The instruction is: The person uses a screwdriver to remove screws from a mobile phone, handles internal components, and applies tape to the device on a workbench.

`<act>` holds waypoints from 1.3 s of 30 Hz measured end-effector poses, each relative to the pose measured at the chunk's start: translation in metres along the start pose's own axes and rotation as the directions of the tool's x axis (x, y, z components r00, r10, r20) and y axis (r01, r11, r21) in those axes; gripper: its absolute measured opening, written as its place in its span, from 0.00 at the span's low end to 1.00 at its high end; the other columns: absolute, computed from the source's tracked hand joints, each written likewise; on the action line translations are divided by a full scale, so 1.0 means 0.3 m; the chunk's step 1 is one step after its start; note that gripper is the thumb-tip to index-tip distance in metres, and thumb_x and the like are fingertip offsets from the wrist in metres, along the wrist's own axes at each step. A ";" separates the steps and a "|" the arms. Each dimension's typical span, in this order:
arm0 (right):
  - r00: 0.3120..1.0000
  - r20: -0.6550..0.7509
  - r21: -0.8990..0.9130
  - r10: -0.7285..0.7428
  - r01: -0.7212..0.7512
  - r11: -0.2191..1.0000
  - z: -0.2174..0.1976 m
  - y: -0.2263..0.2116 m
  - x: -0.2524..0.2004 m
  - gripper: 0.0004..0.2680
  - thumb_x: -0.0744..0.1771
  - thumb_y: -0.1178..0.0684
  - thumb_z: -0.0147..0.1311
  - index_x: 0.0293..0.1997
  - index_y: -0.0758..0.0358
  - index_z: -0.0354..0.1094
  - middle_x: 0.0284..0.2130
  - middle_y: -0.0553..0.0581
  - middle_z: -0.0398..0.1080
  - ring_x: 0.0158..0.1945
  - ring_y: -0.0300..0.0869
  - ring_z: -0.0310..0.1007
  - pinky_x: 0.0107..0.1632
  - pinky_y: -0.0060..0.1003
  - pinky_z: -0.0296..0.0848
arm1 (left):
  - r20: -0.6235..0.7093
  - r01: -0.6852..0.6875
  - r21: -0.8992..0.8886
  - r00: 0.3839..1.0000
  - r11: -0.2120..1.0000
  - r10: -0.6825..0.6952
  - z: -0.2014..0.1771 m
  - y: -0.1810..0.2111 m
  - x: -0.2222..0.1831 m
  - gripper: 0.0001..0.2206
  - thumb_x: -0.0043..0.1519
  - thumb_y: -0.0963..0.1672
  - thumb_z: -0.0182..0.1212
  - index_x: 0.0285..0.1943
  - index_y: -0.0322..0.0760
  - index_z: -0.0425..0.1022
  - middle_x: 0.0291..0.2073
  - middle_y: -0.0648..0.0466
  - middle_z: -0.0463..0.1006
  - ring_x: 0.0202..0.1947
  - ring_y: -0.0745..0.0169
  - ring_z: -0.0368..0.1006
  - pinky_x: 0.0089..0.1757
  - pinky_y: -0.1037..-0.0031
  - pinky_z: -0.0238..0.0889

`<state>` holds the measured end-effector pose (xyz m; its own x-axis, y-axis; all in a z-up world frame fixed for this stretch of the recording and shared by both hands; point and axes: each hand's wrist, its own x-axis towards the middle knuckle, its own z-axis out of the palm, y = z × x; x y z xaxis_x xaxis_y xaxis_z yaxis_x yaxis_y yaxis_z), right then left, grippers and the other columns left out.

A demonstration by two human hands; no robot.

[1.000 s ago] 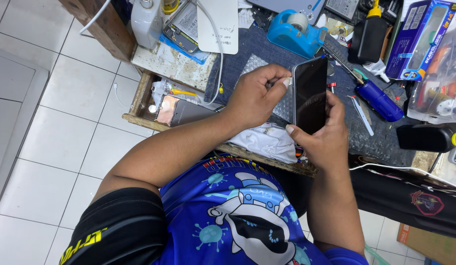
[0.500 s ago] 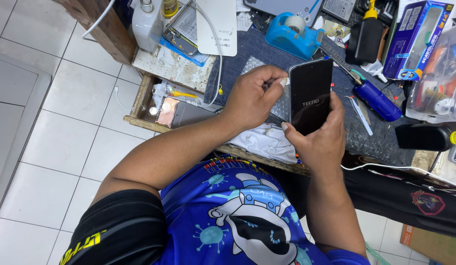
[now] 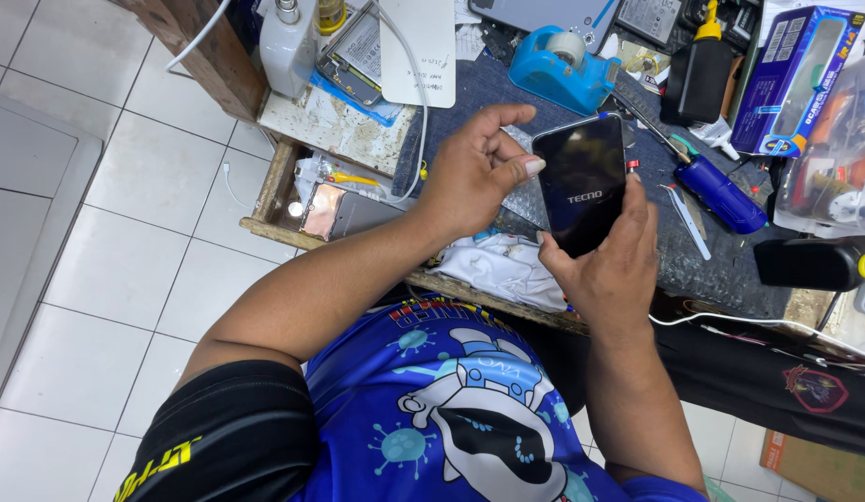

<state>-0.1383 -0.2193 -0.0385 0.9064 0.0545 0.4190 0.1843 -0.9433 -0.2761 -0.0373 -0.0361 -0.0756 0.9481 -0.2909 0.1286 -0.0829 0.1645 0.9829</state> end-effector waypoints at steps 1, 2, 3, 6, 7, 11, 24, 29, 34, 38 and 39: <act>1.000 0.001 0.017 0.008 -0.008 1.000 0.001 -0.001 0.001 0.41 0.58 0.51 0.77 0.72 0.76 0.46 0.54 0.74 0.63 0.55 0.63 0.69 0.56 0.52 0.73 | 0.016 -0.017 -0.066 1.000 0.998 0.018 0.000 -0.016 0.009 0.20 0.63 0.40 0.66 0.64 0.30 0.69 0.34 0.52 0.81 0.36 0.70 0.77 0.40 0.78 0.73; 1.000 0.004 0.036 0.017 -0.017 0.999 0.002 -0.004 -0.001 0.41 0.58 0.51 0.76 0.72 0.76 0.46 0.55 0.75 0.63 0.57 0.63 0.69 0.57 0.51 0.73 | 0.030 -0.031 -0.130 0.999 0.991 0.035 0.000 -0.035 0.014 0.21 0.63 0.40 0.66 0.65 0.29 0.68 0.35 0.52 0.81 0.37 0.70 0.79 0.42 0.78 0.74; 1.000 0.006 0.054 0.026 -0.026 0.998 0.002 -0.005 -0.004 0.40 0.58 0.51 0.76 0.72 0.76 0.47 0.57 0.75 0.63 0.58 0.64 0.69 0.58 0.51 0.72 | 0.066 -0.001 -0.219 0.998 0.976 0.016 0.003 -0.053 0.016 0.20 0.66 0.41 0.64 0.66 0.28 0.69 0.38 0.52 0.81 0.39 0.69 0.79 0.45 0.76 0.75; 0.989 0.038 0.220 0.140 -0.145 0.964 0.000 0.005 -0.002 0.39 0.58 0.51 0.75 0.72 0.74 0.50 0.59 0.73 0.67 0.61 0.60 0.72 0.62 0.50 0.72 | 0.199 0.083 -0.435 0.980 0.897 0.006 -0.001 -0.092 0.019 0.19 0.71 0.42 0.60 0.69 0.28 0.68 0.47 0.52 0.80 0.45 0.67 0.79 0.50 0.72 0.76; 0.988 0.055 0.240 0.143 -0.152 0.959 -0.002 0.014 0.003 0.39 0.58 0.51 0.75 0.72 0.74 0.50 0.59 0.73 0.66 0.62 0.59 0.71 0.63 0.49 0.71 | 0.255 0.105 -0.482 0.967 0.870 0.024 -0.013 -0.099 0.012 0.20 0.70 0.42 0.60 0.70 0.30 0.66 0.49 0.52 0.80 0.46 0.66 0.79 0.51 0.72 0.76; 0.982 0.122 0.293 0.145 -0.175 0.940 -0.011 0.033 -0.014 0.39 0.57 0.52 0.74 0.73 0.74 0.50 0.59 0.73 0.67 0.62 0.58 0.71 0.62 0.48 0.71 | 0.278 0.103 -0.565 0.958 0.819 0.071 -0.003 -0.135 0.015 0.19 0.67 0.41 0.64 0.67 0.29 0.68 0.51 0.49 0.80 0.47 0.63 0.78 0.49 0.69 0.76; 0.932 0.358 0.112 0.065 -0.112 0.987 -0.101 0.134 0.079 0.40 0.53 0.49 0.74 0.71 0.69 0.55 0.51 0.69 0.67 0.52 0.62 0.72 0.52 0.50 0.72 | 0.116 0.218 -0.206 0.973 0.954 -0.197 -0.092 -0.040 -0.032 0.20 0.60 0.39 0.67 0.61 0.32 0.69 0.39 0.57 0.75 0.33 0.71 0.75 0.34 0.78 0.73; 0.872 0.479 0.133 -0.100 0.040 0.990 -0.048 0.141 0.191 0.40 0.53 0.46 0.71 0.71 0.69 0.54 0.52 0.70 0.66 0.54 0.64 0.68 0.54 0.52 0.70 | -0.078 -0.021 0.071 0.997 0.997 0.027 -0.263 0.038 -0.063 0.11 0.67 0.39 0.64 0.56 0.30 0.74 0.39 0.59 0.76 0.35 0.76 0.71 0.38 0.82 0.67; 0.846 0.510 0.076 -0.159 0.140 0.987 0.006 0.143 0.208 0.41 0.54 0.45 0.71 0.73 0.67 0.52 0.57 0.68 0.65 0.59 0.61 0.64 0.63 0.55 0.63 | -0.036 -0.038 0.348 0.998 0.937 0.053 -0.269 0.084 -0.103 0.10 0.65 0.40 0.66 0.53 0.31 0.77 0.39 0.56 0.78 0.37 0.75 0.73 0.41 0.82 0.69; 0.891 0.416 0.091 -0.180 0.157 0.983 0.005 0.160 0.170 0.41 0.54 0.43 0.71 0.73 0.68 0.52 0.61 0.71 0.62 0.63 0.63 0.60 0.64 0.59 0.59 | 0.159 -0.289 0.539 0.957 0.791 0.241 -0.260 0.139 -0.091 0.12 0.63 0.41 0.69 0.53 0.31 0.77 0.42 0.50 0.78 0.39 0.62 0.77 0.42 0.75 0.71; 0.899 0.397 0.092 -0.186 0.163 0.982 0.004 0.162 0.162 0.41 0.54 0.42 0.71 0.73 0.68 0.52 0.61 0.72 0.62 0.64 0.64 0.59 0.64 0.59 0.58 | 0.208 -0.360 0.579 0.933 0.732 0.294 -0.254 0.149 -0.079 0.13 0.62 0.41 0.70 0.53 0.31 0.76 0.43 0.48 0.78 0.40 0.58 0.78 0.43 0.73 0.71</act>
<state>-0.0848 -0.2620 -0.0328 0.9311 0.3550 0.0843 0.3640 -0.8877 -0.2821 -0.0401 0.0501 -0.0449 0.7960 -0.4194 0.4365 -0.5797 -0.3205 0.7492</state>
